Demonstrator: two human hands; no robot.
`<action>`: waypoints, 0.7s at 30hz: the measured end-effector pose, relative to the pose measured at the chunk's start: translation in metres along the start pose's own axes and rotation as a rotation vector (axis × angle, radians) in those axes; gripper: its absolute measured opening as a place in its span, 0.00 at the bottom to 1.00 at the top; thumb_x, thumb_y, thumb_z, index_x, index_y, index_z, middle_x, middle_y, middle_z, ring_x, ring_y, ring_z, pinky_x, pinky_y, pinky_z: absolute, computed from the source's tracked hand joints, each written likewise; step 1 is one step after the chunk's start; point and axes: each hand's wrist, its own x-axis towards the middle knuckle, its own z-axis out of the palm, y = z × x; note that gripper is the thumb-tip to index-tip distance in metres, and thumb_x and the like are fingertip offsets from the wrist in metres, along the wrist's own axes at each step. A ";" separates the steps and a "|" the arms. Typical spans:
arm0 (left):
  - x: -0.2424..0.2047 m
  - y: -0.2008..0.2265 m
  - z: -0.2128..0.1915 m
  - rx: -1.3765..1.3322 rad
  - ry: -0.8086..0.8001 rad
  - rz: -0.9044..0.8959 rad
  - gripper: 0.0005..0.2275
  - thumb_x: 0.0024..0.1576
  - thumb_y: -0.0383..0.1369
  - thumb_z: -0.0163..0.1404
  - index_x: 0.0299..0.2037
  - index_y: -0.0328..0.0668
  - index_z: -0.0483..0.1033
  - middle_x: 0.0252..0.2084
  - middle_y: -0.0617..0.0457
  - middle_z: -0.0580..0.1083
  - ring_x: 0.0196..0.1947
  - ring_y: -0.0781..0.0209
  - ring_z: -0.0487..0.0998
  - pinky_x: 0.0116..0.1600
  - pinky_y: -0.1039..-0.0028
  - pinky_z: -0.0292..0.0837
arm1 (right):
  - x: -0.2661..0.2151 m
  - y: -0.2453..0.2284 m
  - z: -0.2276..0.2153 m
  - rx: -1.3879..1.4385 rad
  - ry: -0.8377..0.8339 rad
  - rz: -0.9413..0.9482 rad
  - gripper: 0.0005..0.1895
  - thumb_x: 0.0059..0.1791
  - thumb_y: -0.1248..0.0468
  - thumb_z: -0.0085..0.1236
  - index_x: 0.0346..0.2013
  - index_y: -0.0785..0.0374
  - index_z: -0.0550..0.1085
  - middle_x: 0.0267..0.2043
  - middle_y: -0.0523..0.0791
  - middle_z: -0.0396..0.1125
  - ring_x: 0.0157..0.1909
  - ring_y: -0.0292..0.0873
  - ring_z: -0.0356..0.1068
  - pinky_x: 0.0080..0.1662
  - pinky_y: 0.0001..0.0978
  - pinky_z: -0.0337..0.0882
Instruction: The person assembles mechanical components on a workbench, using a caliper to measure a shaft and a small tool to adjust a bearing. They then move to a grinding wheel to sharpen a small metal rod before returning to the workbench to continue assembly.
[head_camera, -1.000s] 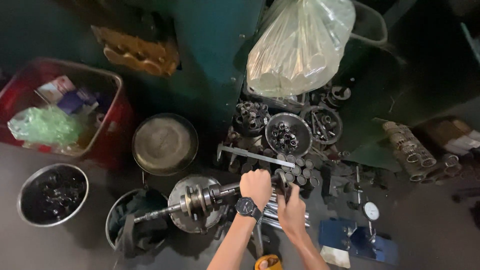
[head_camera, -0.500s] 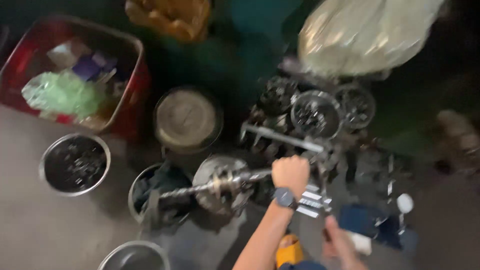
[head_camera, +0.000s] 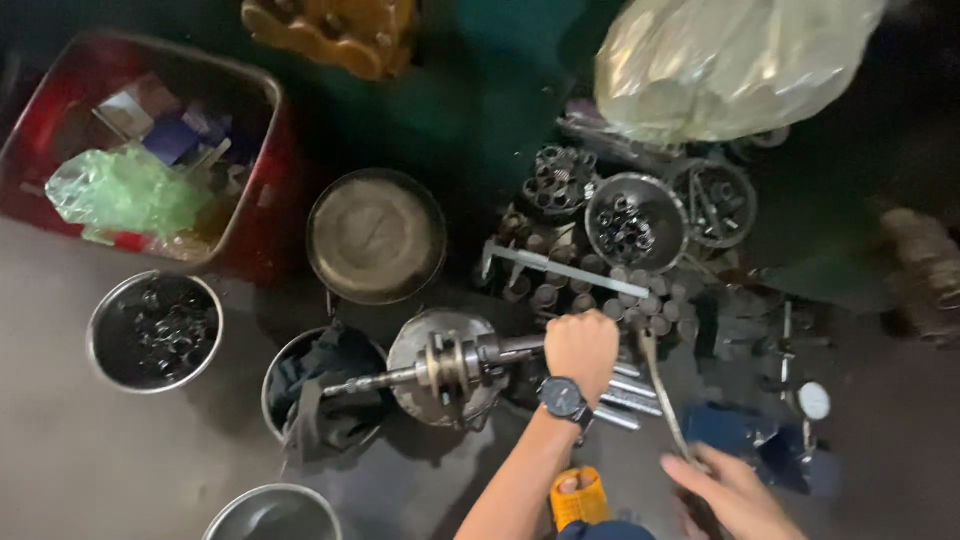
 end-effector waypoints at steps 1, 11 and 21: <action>0.000 0.000 0.002 -0.003 -0.007 -0.007 0.03 0.51 0.28 0.53 0.28 0.43 0.81 0.28 0.48 0.79 0.31 0.50 0.82 0.35 0.62 0.74 | -0.004 -0.008 0.010 0.056 -0.046 -0.109 0.21 0.49 0.50 0.61 0.39 0.68 0.76 0.23 0.47 0.63 0.21 0.43 0.61 0.26 0.37 0.59; 0.008 -0.003 0.007 -0.013 -0.054 -0.057 0.03 0.50 0.27 0.53 0.25 0.44 0.79 0.27 0.46 0.79 0.31 0.47 0.83 0.35 0.61 0.75 | 0.032 0.027 -0.016 -0.101 -0.020 -0.484 0.16 0.50 0.57 0.61 0.39 0.69 0.74 0.17 0.44 0.57 0.18 0.39 0.55 0.24 0.35 0.55; 0.006 -0.007 0.017 -0.037 0.063 0.007 0.04 0.50 0.28 0.55 0.24 0.44 0.79 0.27 0.46 0.79 0.30 0.46 0.82 0.35 0.58 0.76 | 0.194 0.072 0.068 -0.172 0.496 -0.752 0.23 0.42 0.47 0.62 0.27 0.68 0.80 0.17 0.48 0.67 0.23 0.41 0.69 0.34 0.40 0.68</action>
